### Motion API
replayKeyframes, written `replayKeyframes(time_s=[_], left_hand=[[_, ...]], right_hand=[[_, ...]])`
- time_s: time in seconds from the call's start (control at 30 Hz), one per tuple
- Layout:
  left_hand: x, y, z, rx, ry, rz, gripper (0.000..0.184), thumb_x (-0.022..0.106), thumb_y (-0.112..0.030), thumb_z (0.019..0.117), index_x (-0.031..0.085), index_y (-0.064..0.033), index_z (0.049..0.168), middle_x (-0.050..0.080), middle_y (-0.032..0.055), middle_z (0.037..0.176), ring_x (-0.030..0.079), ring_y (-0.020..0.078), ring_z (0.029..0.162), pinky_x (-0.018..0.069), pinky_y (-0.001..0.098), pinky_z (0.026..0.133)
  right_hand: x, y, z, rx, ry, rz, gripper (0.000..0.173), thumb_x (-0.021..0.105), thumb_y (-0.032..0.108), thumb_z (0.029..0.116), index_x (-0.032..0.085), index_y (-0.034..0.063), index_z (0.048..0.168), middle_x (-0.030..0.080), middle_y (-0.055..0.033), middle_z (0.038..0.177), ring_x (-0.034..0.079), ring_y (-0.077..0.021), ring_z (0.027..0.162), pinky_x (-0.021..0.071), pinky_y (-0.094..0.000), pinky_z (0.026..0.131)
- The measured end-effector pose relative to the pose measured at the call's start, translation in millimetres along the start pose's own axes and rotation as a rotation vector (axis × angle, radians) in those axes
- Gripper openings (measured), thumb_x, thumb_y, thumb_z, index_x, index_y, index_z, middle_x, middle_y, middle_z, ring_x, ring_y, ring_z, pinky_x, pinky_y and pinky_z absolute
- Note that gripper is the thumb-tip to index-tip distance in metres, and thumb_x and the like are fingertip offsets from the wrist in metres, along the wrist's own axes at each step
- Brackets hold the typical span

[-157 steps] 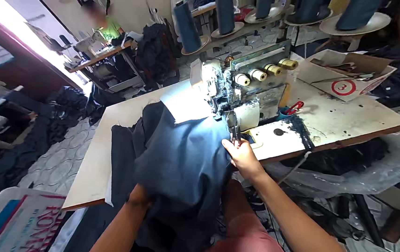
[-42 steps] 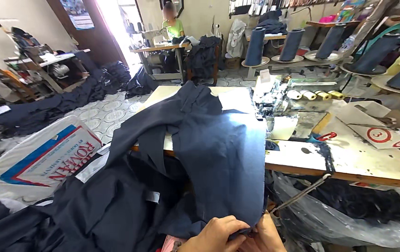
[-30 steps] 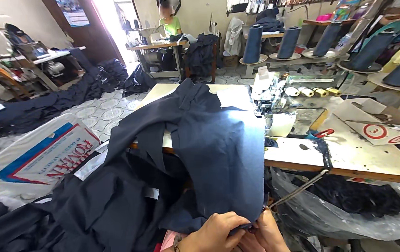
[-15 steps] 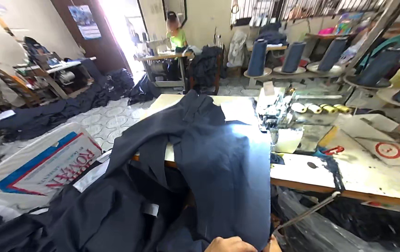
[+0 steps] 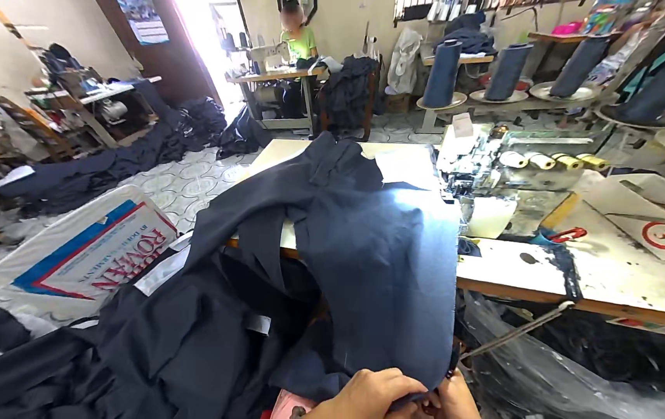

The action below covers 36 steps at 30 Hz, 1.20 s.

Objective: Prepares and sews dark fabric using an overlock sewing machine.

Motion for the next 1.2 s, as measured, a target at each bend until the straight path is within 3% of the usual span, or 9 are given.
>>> replayKeyframes(time_s=[0.5,0.63,0.73,0.87,0.97,1.03,1.07,1.1,1.2], left_hand=[[-1.5,-6.9,-3.7,-0.013,-0.032,0.043,0.025,0.065,-0.004,0.0955,0.069,0.0024,0.12,0.071,0.0191,0.102,0.073,0.0273,0.088,0.0605,0.0388,0.076],[-6.3,-10.9,2.2,0.01,-0.023,0.05,0.026,0.068,-0.007,0.095,0.069,0.0014,0.12,0.072,0.0177,0.102,0.073,0.0256,0.089,0.0607,0.0379,0.078],[-24.5,-28.2,11.0,0.068,-0.099,-0.009,0.022,0.068,-0.003,0.0922,0.071,0.0041,0.113,0.073,0.0166,0.096,0.072,0.0216,0.089,0.0592,0.0316,0.083],[-63.1,-84.7,23.1,0.149,-0.186,-0.138,0.02,0.065,-0.002,0.0942,0.069,0.0096,0.11,0.069,0.0173,0.089,0.066,0.014,0.084,0.0532,0.0189,0.081],[-52.8,-82.5,22.8,0.134,-0.062,-0.139,0.021,0.064,-0.004,0.0961,0.071,0.007,0.113,0.069,0.017,0.09,0.067,0.0163,0.084,0.055,0.0224,0.08],[-31.1,-57.5,17.3,0.048,0.104,-0.024,0.022,0.066,-0.004,0.0954,0.074,0.0006,0.115,0.071,0.0156,0.091,0.07,0.0218,0.082,0.0586,0.0325,0.076],[-22.0,-43.7,13.4,-0.002,0.18,0.035,0.024,0.067,-0.003,0.0944,0.074,-0.0022,0.117,0.071,0.0156,0.093,0.071,0.0248,0.082,0.06,0.0382,0.074],[-16.1,-32.5,9.1,-0.044,0.239,0.07,0.027,0.067,-0.002,0.0931,0.075,-0.0041,0.118,0.072,0.0158,0.094,0.072,0.0271,0.082,0.0607,0.0425,0.073],[-19.1,-18.7,7.5,-0.052,0.304,-0.01,0.029,0.065,-0.001,0.0932,0.075,-0.0066,0.119,0.071,0.0127,0.092,0.069,0.0216,0.084,0.0582,0.0347,0.078]], right_hand=[[2.3,2.9,-2.9,-0.001,0.004,-0.026,0.036,0.039,-0.011,0.0913,0.057,0.0155,0.075,0.055,0.0058,0.047,0.047,-0.0016,0.037,0.0436,-0.0178,0.04],[3.1,6.7,-6.7,-0.036,0.023,-0.034,0.033,0.044,-0.012,0.0862,0.059,0.0154,0.075,0.056,0.0053,0.049,0.047,-0.0013,0.038,0.0431,-0.0179,0.04],[4.0,8.3,-9.7,-0.033,0.037,-0.066,0.03,0.046,-0.01,0.0847,0.058,0.0162,0.074,0.054,0.0066,0.048,0.046,-0.0006,0.038,0.0417,-0.0174,0.04],[4.2,8.5,-10.4,-0.017,0.043,-0.084,0.026,0.049,-0.001,0.0961,0.057,0.017,0.08,0.053,0.009,0.048,0.046,-0.0003,0.039,0.0428,-0.0174,0.042],[-2.3,-4.0,-4.7,-0.041,0.114,-0.074,0.015,0.051,0.005,0.0967,0.057,0.0172,0.089,0.06,0.0096,0.059,0.055,-0.0019,0.048,0.049,-0.0215,0.048],[5.2,8.9,-13.6,-0.054,0.087,-0.063,0.014,0.051,0.003,0.0961,0.059,0.0116,0.103,0.071,0.0055,0.078,0.067,-0.0045,0.066,0.0586,-0.0253,0.062],[8.3,13.5,-18.1,-0.067,0.049,-0.075,0.018,0.047,0.002,0.0962,0.059,0.0115,0.105,0.071,0.0059,0.077,0.067,-0.0033,0.065,0.0589,-0.0239,0.061],[9.0,14.2,-20.4,-0.07,-0.004,-0.102,0.018,0.043,0.003,0.0976,0.057,0.0132,0.099,0.066,0.008,0.067,0.06,0.0,0.054,0.0531,-0.0193,0.051],[3.3,13.9,-18.9,-0.045,-0.052,-0.076,0.029,0.036,0.006,0.1019,0.055,0.016,0.083,0.052,0.0095,0.05,0.043,0.0019,0.037,0.0394,-0.0154,0.038]])
Point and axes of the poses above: each hand's wrist, its own z-axis towards the middle knuckle, its own x-axis out of the palm, y = z × x, the point moved 5 cm from there along z, towards the middle knuckle
